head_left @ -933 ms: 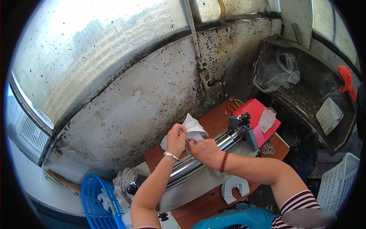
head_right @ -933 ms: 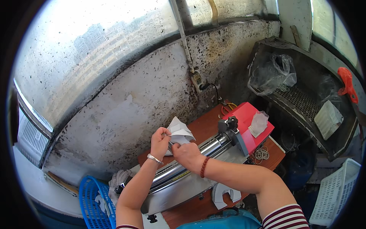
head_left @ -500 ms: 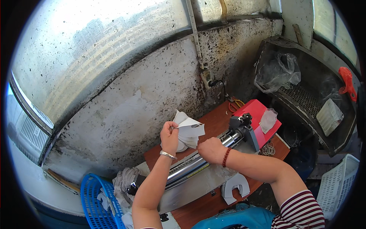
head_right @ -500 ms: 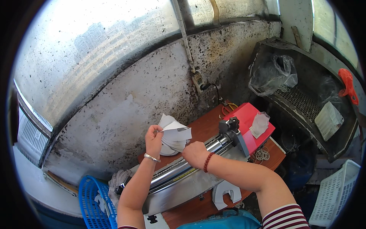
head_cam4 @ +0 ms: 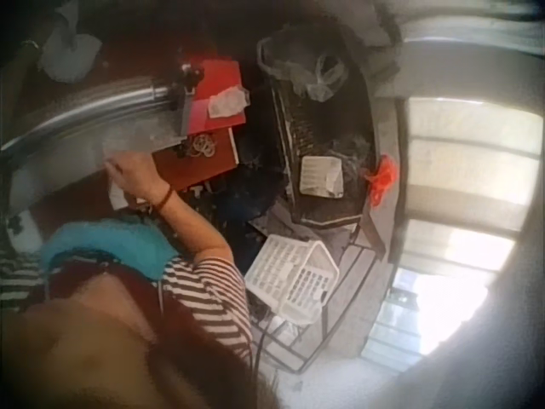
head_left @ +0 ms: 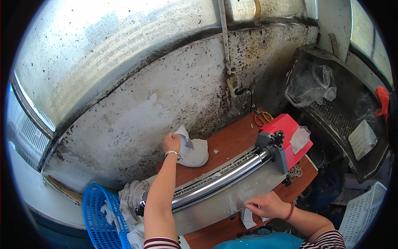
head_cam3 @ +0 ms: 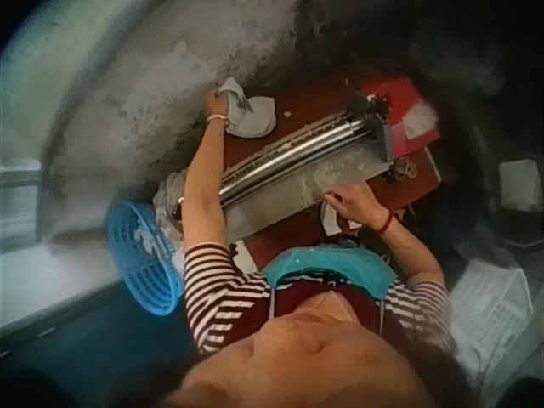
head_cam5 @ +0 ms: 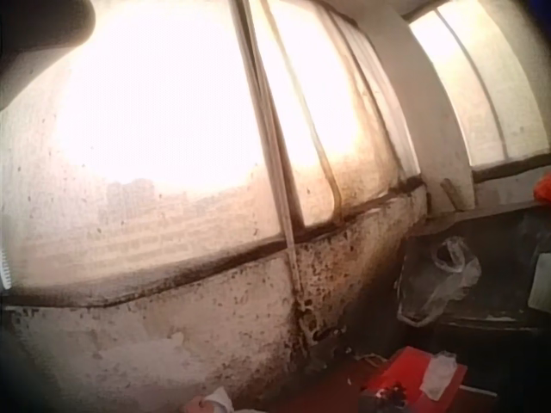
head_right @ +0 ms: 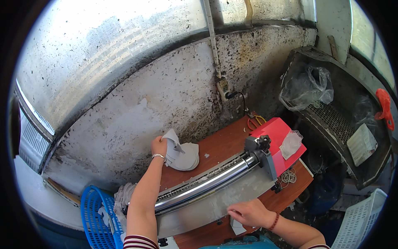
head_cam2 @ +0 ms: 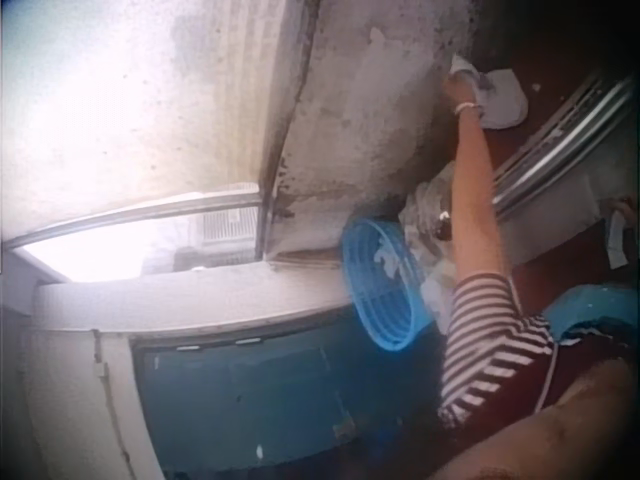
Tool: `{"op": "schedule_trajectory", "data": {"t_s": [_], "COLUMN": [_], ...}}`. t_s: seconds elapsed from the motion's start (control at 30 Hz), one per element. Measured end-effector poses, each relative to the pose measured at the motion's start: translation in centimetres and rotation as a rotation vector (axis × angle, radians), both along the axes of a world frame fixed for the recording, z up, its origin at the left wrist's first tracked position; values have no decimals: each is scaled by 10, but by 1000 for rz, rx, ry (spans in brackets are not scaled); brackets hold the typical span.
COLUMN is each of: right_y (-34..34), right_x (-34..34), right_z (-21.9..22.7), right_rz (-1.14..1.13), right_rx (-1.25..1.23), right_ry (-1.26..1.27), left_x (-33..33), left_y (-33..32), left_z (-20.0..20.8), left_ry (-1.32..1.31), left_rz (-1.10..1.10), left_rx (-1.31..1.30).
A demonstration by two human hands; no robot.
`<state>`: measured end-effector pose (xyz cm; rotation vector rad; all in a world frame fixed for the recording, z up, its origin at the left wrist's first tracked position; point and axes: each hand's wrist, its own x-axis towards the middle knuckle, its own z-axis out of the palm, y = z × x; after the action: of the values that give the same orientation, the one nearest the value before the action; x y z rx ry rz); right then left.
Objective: The person feeds fabric mask pieces through a roller machine by hand, collects the pieces from the opposite side, and stacks them together.
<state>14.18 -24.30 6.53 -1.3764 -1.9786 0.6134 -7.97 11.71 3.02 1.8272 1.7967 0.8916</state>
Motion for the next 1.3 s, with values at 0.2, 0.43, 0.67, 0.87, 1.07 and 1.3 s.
{"op": "schedule_trajectory", "data": {"t_s": [0.2,0.43,0.67,0.87,1.07,1.3], "right_y": [-47,-57,-60,-69,-86,-78], "right_x": [21,11,17,19,20,14], "right_z": [-51,-67,-88,-91,-106,-91], "right_rz": [-258,-229,-237,-221,-256,-236], "right_rx": [-47,-154,-167,-214,-245,-315], "right_ry": [-111,-153,-166,-194,-153,-220], "left_x": [5,4,12,-1,-31,-31], "left_y": [-4,-22,-24,5,57,60], "left_z": [-54,-103,-99,-92,-77,-45], "left_ry": [262,673,789,353,-290,-198], "left_rz": [-188,-570,-648,-292,83,85], "left_rx": [311,-202,-74,117,176,171]}}
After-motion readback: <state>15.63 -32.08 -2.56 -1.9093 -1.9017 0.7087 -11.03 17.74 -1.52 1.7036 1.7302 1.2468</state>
